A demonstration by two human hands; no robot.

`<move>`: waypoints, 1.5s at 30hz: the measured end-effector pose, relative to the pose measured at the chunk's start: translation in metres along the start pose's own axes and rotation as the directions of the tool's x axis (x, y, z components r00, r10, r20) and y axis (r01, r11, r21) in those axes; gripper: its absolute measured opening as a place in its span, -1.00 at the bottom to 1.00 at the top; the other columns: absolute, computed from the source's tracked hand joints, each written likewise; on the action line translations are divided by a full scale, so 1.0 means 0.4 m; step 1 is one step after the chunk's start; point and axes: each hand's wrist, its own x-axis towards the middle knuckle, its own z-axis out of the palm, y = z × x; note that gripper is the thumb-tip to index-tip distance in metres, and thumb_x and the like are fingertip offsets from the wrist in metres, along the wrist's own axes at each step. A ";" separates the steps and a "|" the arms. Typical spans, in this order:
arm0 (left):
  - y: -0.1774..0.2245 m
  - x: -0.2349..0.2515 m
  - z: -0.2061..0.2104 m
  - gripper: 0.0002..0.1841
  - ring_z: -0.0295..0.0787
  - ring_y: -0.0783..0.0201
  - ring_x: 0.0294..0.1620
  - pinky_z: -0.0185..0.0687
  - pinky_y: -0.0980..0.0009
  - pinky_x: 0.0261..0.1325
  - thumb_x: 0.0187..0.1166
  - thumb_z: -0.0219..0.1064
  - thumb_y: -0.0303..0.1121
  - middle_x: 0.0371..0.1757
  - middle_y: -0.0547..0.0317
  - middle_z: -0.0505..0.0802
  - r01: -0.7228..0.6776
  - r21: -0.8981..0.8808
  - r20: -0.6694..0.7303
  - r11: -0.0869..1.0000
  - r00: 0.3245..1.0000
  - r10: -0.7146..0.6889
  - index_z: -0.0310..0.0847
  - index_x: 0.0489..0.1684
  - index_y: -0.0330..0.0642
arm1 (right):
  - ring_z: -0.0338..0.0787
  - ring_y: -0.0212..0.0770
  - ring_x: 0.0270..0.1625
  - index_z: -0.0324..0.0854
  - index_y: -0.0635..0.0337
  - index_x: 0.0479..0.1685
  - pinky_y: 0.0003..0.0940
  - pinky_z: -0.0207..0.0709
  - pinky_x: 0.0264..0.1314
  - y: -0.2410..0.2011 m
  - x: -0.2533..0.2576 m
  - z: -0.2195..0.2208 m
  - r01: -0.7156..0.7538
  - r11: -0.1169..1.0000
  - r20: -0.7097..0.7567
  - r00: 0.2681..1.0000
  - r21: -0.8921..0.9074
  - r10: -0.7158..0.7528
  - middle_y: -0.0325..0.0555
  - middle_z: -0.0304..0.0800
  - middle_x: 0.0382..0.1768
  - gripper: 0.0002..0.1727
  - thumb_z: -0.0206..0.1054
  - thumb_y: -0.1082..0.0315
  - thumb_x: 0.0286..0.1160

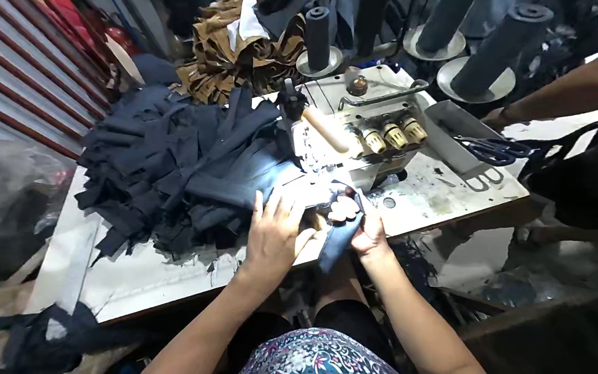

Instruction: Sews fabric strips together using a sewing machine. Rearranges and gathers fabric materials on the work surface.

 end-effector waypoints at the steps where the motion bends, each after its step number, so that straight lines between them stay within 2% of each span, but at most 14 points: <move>1: 0.007 0.001 0.011 -0.40 0.68 -0.19 0.47 0.31 -0.34 0.61 0.49 0.40 0.12 0.27 -0.15 0.83 -0.015 0.009 -0.029 1.000 0.999 0.016 0.77 0.19 -0.28 | 0.67 -0.41 -0.51 0.69 0.00 -0.18 -0.48 0.67 -0.28 0.000 0.008 0.015 0.001 0.999 -0.059 0.998 -0.038 -0.004 -0.35 0.61 -0.57 -0.56 -0.12 0.09 0.86; 3: 0.015 0.001 0.024 -0.31 0.72 -0.15 0.42 0.44 -0.20 0.56 0.46 0.35 0.24 0.24 -0.15 0.84 -0.014 0.002 -0.052 1.000 0.999 0.014 0.77 0.16 -0.29 | 0.66 -0.39 -0.54 0.66 0.04 -0.20 -0.48 0.68 -0.30 -0.001 0.018 0.037 0.008 0.997 -0.155 0.988 -0.082 -0.021 -0.32 0.58 -0.60 -0.57 -0.14 0.16 0.87; 10: -0.002 0.040 0.030 -0.43 0.52 -0.08 0.63 0.34 -0.29 0.60 0.48 0.35 0.20 0.44 0.11 0.78 0.021 -0.168 -0.037 0.986 0.999 -0.027 0.80 0.24 -0.02 | 0.64 -0.42 -0.62 0.62 0.06 -0.23 -0.52 0.66 -0.45 0.007 0.043 0.085 0.003 0.987 -0.426 0.902 -0.158 -0.071 -0.30 0.57 -0.65 -0.65 0.01 0.12 0.84; 16: -0.044 0.096 0.018 -0.22 0.32 -0.14 0.78 0.20 -0.25 0.69 0.59 0.12 0.33 0.68 -0.07 0.58 0.014 -0.121 0.105 0.993 0.994 -0.001 0.61 0.55 -0.12 | 0.63 -0.37 -0.62 0.60 0.09 -0.16 -0.46 0.67 -0.42 0.015 0.032 0.078 0.001 0.962 -0.409 0.905 -0.272 -0.117 -0.28 0.53 -0.68 -0.66 -0.04 0.16 0.87; 19: -0.022 0.082 -0.056 -0.19 0.25 -0.07 0.82 0.01 -0.26 0.80 0.65 -0.09 0.42 0.73 0.07 0.52 0.121 -0.198 0.215 0.973 0.974 -0.077 0.59 0.59 -0.01 | 0.64 -0.39 -0.52 0.58 0.17 -0.14 -0.45 0.64 -0.32 0.040 -0.031 0.090 0.040 0.834 -0.212 0.960 -0.550 -0.186 -0.26 0.61 -0.56 -0.71 -0.05 0.29 0.81; 21: 0.019 0.046 -0.096 -0.28 0.70 0.02 0.38 0.50 -0.15 0.50 0.56 0.14 0.39 0.25 0.01 0.81 0.132 -0.384 0.056 0.914 0.991 -0.120 0.85 0.01 -0.14 | 0.72 -0.43 -0.42 0.65 0.15 -0.24 -0.47 0.67 -0.26 0.056 -0.084 0.116 0.101 0.729 0.018 0.992 -0.677 -0.121 -0.28 0.75 -0.46 -0.82 0.18 0.33 0.64; 23: 0.048 0.007 -0.138 -0.61 0.79 0.25 0.12 0.76 0.14 0.17 0.46 0.47 0.08 0.03 0.20 0.85 0.062 -0.578 -0.051 0.813 0.992 -0.111 0.83 -0.41 -0.10 | 0.77 -0.53 -0.30 0.78 0.05 -0.22 -0.53 0.69 -0.17 0.051 -0.127 0.141 0.154 0.734 0.268 0.963 -0.661 0.040 -0.38 0.84 -0.35 -0.86 0.35 0.23 0.60; 26: -0.006 -0.007 -0.245 -0.78 0.78 0.31 0.26 0.74 0.28 0.32 0.51 0.49 -0.19 0.02 0.20 0.85 -0.009 -0.600 -0.183 0.800 0.975 -0.127 0.77 -0.42 -0.13 | 0.78 -0.62 -0.30 0.81 -0.15 -0.14 -0.61 0.67 -0.23 -0.011 -0.143 0.172 0.235 0.795 0.583 0.793 -0.560 0.176 -0.52 0.86 -0.33 -0.76 0.30 -0.01 0.65; 28: -0.116 0.011 -0.304 -0.70 0.72 0.02 0.36 0.61 0.07 0.46 0.62 0.41 -0.21 0.12 -0.14 0.80 0.096 -0.342 -0.291 0.935 0.935 -0.203 0.71 -0.20 -0.36 | 0.82 -0.57 -0.36 0.85 -0.17 -0.15 -0.54 0.74 -0.21 -0.058 -0.135 0.171 0.214 0.865 0.624 0.769 -0.453 0.136 -0.52 0.87 -0.43 -0.69 0.27 -0.08 0.65; 31: -0.233 0.043 -0.274 -0.63 0.49 -0.51 0.49 0.27 -0.46 0.52 0.73 0.24 -0.27 0.37 -0.53 0.63 0.271 -0.018 -0.238 0.962 0.934 -0.268 0.64 0.17 -0.50 | 0.74 -0.54 -0.48 0.83 -0.15 -0.28 -0.52 0.70 -0.23 -0.081 -0.094 0.120 0.135 0.875 0.330 0.944 -0.465 0.030 -0.50 0.74 -0.60 -0.74 0.43 -0.07 0.48; 33: -0.176 0.044 -0.187 -0.64 0.44 -0.41 0.60 0.15 -0.43 0.65 0.69 0.24 -0.38 0.48 -0.42 0.64 0.126 -0.030 -0.154 0.992 0.979 -0.129 0.64 0.31 -0.45 | 0.71 -0.45 -0.50 0.77 -0.08 -0.28 -0.45 0.71 -0.20 -0.057 -0.056 0.085 0.002 0.887 0.064 0.997 -0.462 0.032 -0.40 0.69 -0.61 -0.81 0.40 0.05 0.51; 35: -0.093 0.027 -0.072 -0.72 0.73 -0.21 0.36 0.50 -0.22 0.50 0.60 0.28 -0.46 0.24 -0.22 0.83 -0.101 -0.122 -0.123 0.987 0.989 0.086 0.77 0.17 -0.33 | 0.71 -0.43 -0.49 0.68 -0.03 -0.28 -0.45 0.74 -0.18 -0.033 -0.042 0.052 -0.087 0.885 -0.099 0.994 -0.458 0.046 -0.36 0.67 -0.58 -0.72 0.09 0.17 0.71; 38: -0.042 0.003 0.021 -0.65 0.85 -0.05 0.17 0.73 0.00 0.27 0.65 0.28 -0.28 0.12 -0.06 0.89 -0.181 -0.191 -0.051 0.965 0.983 0.174 0.77 0.30 -0.19 | 0.61 -0.47 -0.55 0.63 -0.02 -0.32 -0.53 0.64 -0.29 -0.048 -0.036 -0.005 -0.104 0.934 -0.112 0.991 -0.342 0.069 -0.38 0.58 -0.60 -0.66 -0.02 0.18 0.76; 45: -0.060 0.038 0.031 -0.53 0.72 0.00 0.45 0.48 -0.06 0.59 0.68 0.23 -0.07 0.40 -0.01 0.80 -0.161 -0.138 -0.005 0.977 0.987 0.162 0.72 0.35 -0.23 | 0.60 -0.49 -0.61 0.64 0.02 -0.16 -0.61 0.63 -0.41 -0.073 0.017 0.020 -0.002 0.993 -0.152 0.988 -0.121 -0.016 -0.39 0.55 -0.62 -0.58 -0.14 0.13 0.89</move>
